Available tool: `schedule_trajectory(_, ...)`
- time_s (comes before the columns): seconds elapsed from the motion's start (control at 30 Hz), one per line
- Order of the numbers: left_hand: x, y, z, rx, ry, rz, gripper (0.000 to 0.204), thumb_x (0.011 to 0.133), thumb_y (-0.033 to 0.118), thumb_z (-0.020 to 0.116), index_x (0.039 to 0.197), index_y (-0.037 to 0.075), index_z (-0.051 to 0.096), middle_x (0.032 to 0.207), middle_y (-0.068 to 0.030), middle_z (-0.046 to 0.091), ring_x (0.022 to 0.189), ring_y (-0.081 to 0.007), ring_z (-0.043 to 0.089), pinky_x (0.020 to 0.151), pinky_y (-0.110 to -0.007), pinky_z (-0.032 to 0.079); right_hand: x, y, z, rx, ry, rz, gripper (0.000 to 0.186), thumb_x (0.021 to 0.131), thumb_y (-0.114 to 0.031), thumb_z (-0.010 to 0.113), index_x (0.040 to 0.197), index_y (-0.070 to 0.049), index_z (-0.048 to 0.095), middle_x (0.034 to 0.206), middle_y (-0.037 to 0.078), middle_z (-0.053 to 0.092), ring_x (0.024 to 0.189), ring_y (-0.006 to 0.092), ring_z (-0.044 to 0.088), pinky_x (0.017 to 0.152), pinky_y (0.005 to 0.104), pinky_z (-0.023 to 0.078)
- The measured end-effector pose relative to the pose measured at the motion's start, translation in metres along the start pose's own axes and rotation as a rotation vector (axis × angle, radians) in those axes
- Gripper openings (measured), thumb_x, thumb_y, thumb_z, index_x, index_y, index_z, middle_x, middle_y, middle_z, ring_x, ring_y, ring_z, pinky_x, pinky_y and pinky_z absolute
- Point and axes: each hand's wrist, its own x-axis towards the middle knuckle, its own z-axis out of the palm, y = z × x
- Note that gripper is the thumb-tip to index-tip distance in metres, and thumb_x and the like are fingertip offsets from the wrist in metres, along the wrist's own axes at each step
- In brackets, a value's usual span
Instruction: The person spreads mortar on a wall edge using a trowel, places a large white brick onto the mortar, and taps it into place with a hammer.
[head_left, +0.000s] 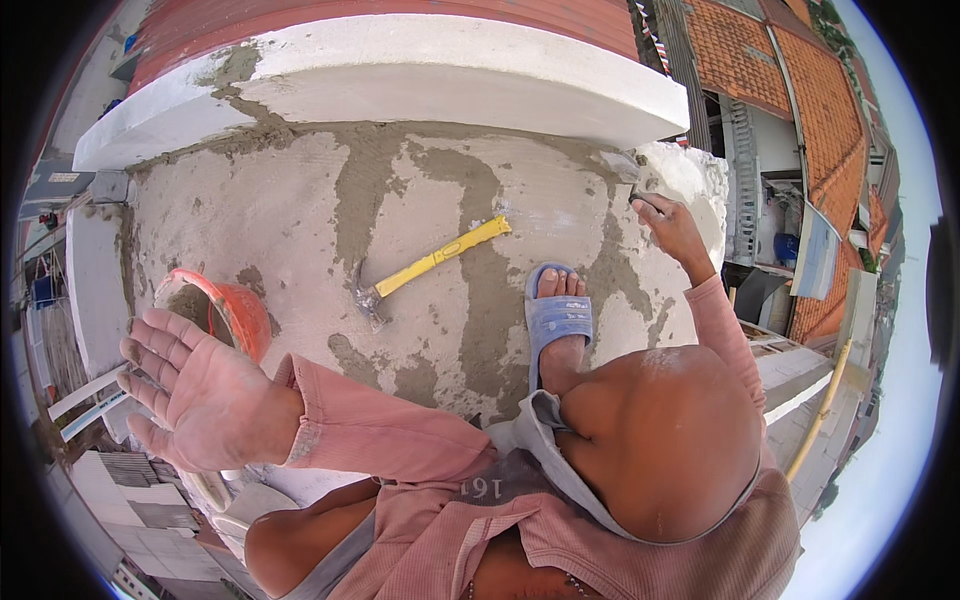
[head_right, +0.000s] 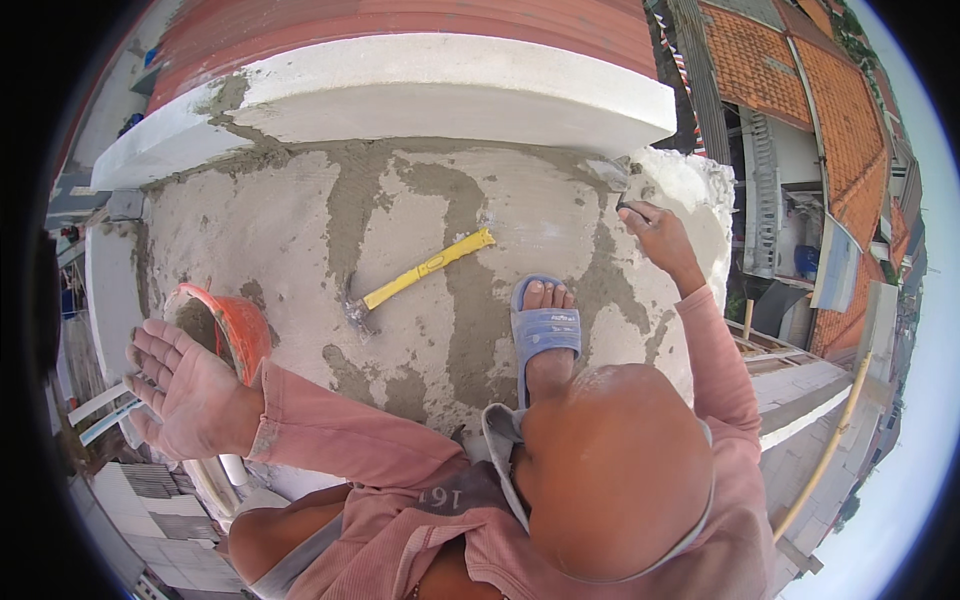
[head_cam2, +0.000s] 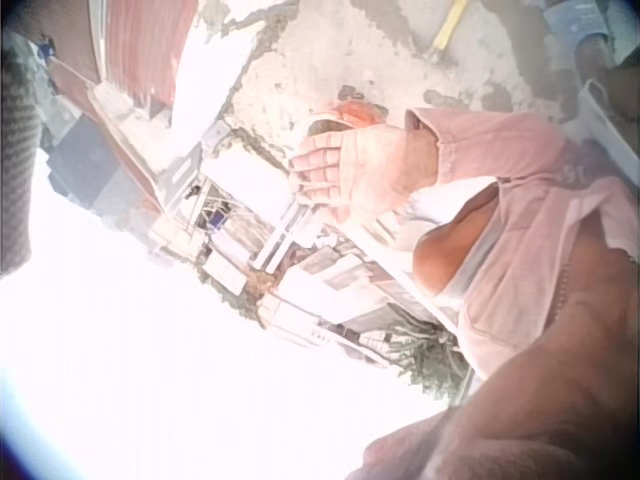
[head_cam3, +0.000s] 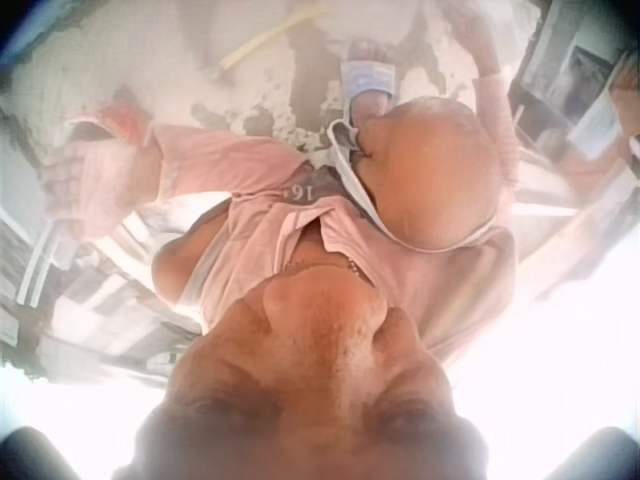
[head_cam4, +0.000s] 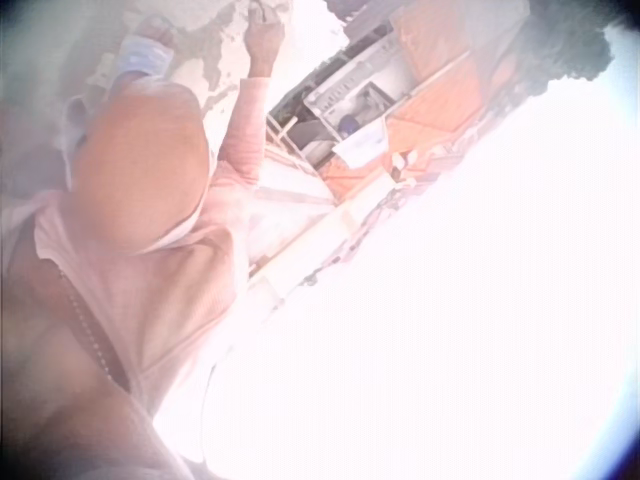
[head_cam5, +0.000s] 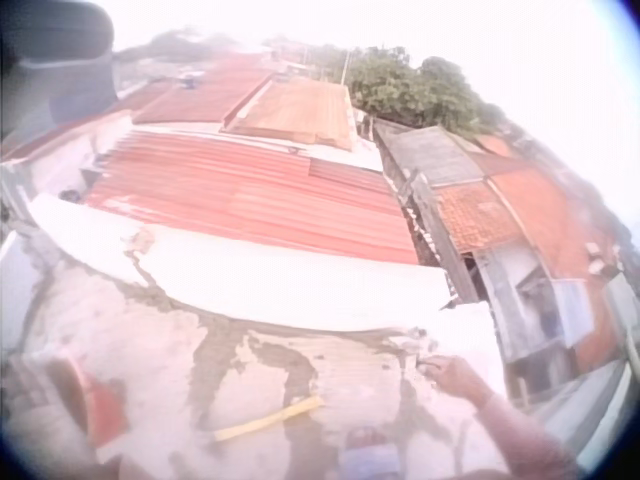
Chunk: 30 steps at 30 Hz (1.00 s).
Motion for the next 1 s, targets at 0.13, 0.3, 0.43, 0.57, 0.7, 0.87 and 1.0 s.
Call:
schedule_trajectory(0.13,-0.005,-0.010,0.002,0.037,-0.043,0.002,0.065,0.100,0.031,0.053,0.152,-0.003,0.034,0.156,-0.0263,0.034,0.152,-0.0409,0.028,0.125,-0.060,0.027,-0.008,0.033,-0.028,0.012,0.019,0.079,0.045,0.099,-0.040,0.064,0.120,-0.002,0.074,0.085,0.008,0.071,0.073,0.0162,0.065,0.066,0.0316,0.051)
schedule_trajectory(0.3,-0.011,-0.018,0.007,0.064,-0.044,-0.004,0.064,0.099,0.031,0.053,0.151,-0.003,0.036,0.156,-0.0262,0.035,0.152,-0.0413,0.028,0.125,-0.061,0.026,-0.036,0.072,-0.038,-0.003,0.127,0.006,0.045,0.100,-0.040,0.064,0.119,-0.001,0.073,0.084,0.007,0.069,0.062,0.0133,0.060,0.061,0.0308,0.049)
schedule_trajectory(0.43,-0.012,-0.025,0.006,0.109,-0.048,-0.002,0.064,0.099,0.031,0.052,0.151,-0.003,0.037,0.158,-0.0263,0.033,0.153,-0.0422,0.027,0.125,-0.061,0.026,-0.095,0.064,-0.047,0.246,0.141,0.219,0.047,0.102,-0.043,0.062,0.119,0.000,0.071,0.083,0.004,0.066,0.057,0.0084,0.056,0.053,0.0249,0.044)
schedule_trajectory(0.57,-0.022,-0.038,0.011,0.134,-0.072,-0.023,0.064,0.099,0.031,0.050,0.152,-0.003,0.038,0.161,-0.0268,0.030,0.153,-0.0428,0.026,0.125,-0.061,0.026,-0.119,0.065,-0.022,0.935,-0.001,0.368,0.047,0.104,-0.047,0.060,0.115,-0.002,0.066,0.076,0.001,0.057,0.052,0.0055,0.051,0.046,0.0198,0.040)
schedule_trajectory(0.7,-0.034,-0.044,0.023,0.127,-0.080,-0.102,0.063,0.099,0.029,0.050,0.152,-0.004,0.038,0.162,-0.0278,0.030,0.153,-0.0438,0.027,0.125,-0.061,0.026,-0.115,0.090,0.023,1.806,-0.303,0.345,0.044,0.111,-0.042,0.048,0.125,-0.001,0.056,0.081,0.003,0.059,0.051,0.0078,0.051,0.042,0.0201,0.042)
schedule_trajectory(0.87,-0.018,-0.032,0.035,0.191,-0.183,0.000,0.064,0.100,0.025,0.049,0.154,-0.006,0.032,0.164,-0.0276,0.026,0.154,-0.0443,0.025,0.125,-0.062,0.025,-0.102,0.055,0.050,2.104,-0.348,0.332,0.043,0.113,-0.039,0.041,0.126,0.000,0.053,0.083,0.005,0.059,0.054,0.0087,0.052,0.042,0.0216,0.044)
schedule_trajectory(1.0,-0.008,-0.021,0.061,0.264,-0.320,0.044,0.064,0.100,0.019,0.047,0.155,-0.008,0.028,0.164,-0.0283,0.025,0.155,-0.0453,0.022,0.127,-0.061,0.023,-0.088,0.044,0.071,2.277,-0.444,0.279,0.041,0.112,-0.040,0.041,0.119,-0.002,0.055,0.076,0.003,0.055,0.049,0.0088,0.048,0.041,0.0217,0.042)
